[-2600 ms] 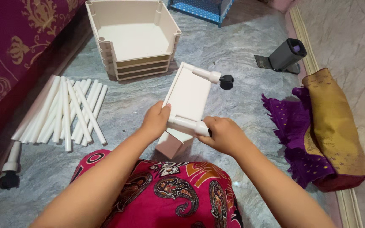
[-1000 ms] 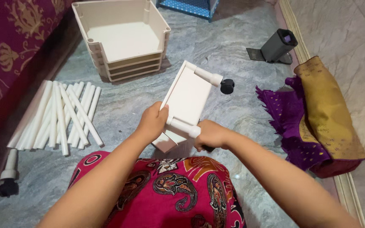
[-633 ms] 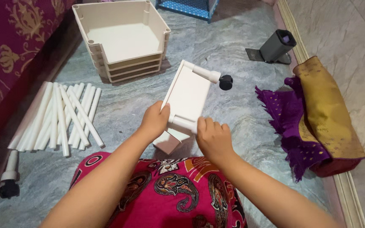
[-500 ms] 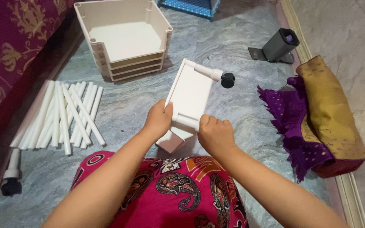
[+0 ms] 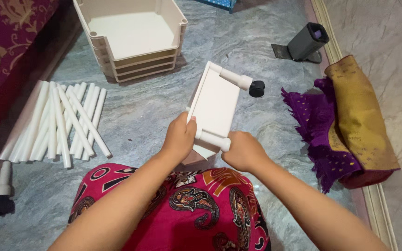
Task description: The person assembles a blue polka-dotted shelving unit by inserting metal rods into the frame and securing the shelves. They then assemble a white plastic storage cart by attaching wheels and inserting white plastic rods into the base.
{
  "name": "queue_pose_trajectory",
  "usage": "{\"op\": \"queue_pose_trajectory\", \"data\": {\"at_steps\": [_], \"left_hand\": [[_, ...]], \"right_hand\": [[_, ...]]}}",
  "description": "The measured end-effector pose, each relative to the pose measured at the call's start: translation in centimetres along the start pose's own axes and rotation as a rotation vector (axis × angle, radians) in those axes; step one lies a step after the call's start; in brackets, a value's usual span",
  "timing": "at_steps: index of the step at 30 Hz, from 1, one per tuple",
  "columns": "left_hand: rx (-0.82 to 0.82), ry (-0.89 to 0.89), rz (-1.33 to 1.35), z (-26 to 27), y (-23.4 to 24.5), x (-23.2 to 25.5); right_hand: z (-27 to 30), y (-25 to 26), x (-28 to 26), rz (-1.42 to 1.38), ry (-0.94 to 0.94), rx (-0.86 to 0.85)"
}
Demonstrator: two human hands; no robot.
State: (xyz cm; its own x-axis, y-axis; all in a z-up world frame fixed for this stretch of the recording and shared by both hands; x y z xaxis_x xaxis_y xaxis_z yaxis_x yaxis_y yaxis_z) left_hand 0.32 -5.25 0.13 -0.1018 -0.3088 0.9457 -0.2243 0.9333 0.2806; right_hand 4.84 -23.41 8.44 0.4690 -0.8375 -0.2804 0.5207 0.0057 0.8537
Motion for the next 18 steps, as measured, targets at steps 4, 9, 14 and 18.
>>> {"op": "queue_pose_trajectory", "data": {"at_steps": [4, 9, 14, 18], "left_hand": [[-0.004, 0.031, -0.017, 0.4, 0.2, -0.2], [-0.003, -0.006, -0.059, 1.0, -0.7, -0.4], [-0.029, -0.017, -0.105, 1.0, -0.4, -0.3], [-0.026, 0.037, -0.073, 0.8, 0.2, -0.5]], "right_hand": [[-1.0, 0.0, 0.7, -0.232, -0.042, -0.211], [-2.4, -0.4, 2.1, -0.381, 0.036, -0.488], [-2.7, -0.8, 2.6, -0.347, 0.087, -0.433], [-0.5, -1.6, 1.8, -0.239, 0.191, -0.046]]}}
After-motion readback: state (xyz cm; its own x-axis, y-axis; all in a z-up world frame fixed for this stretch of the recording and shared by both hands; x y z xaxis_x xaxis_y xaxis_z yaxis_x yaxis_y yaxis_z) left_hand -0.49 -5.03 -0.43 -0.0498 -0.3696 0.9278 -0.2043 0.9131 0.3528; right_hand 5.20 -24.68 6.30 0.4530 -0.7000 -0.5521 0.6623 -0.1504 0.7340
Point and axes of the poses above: each hand's wrist, its own z-axis away from the middle knuckle, its own y-axis out of the back of the hand, x = y × z, the point moved 1 cm from there along -z, towards the middle knuckle, and after that the axes turned 15 degrees about -x, right-handed, at the moved point
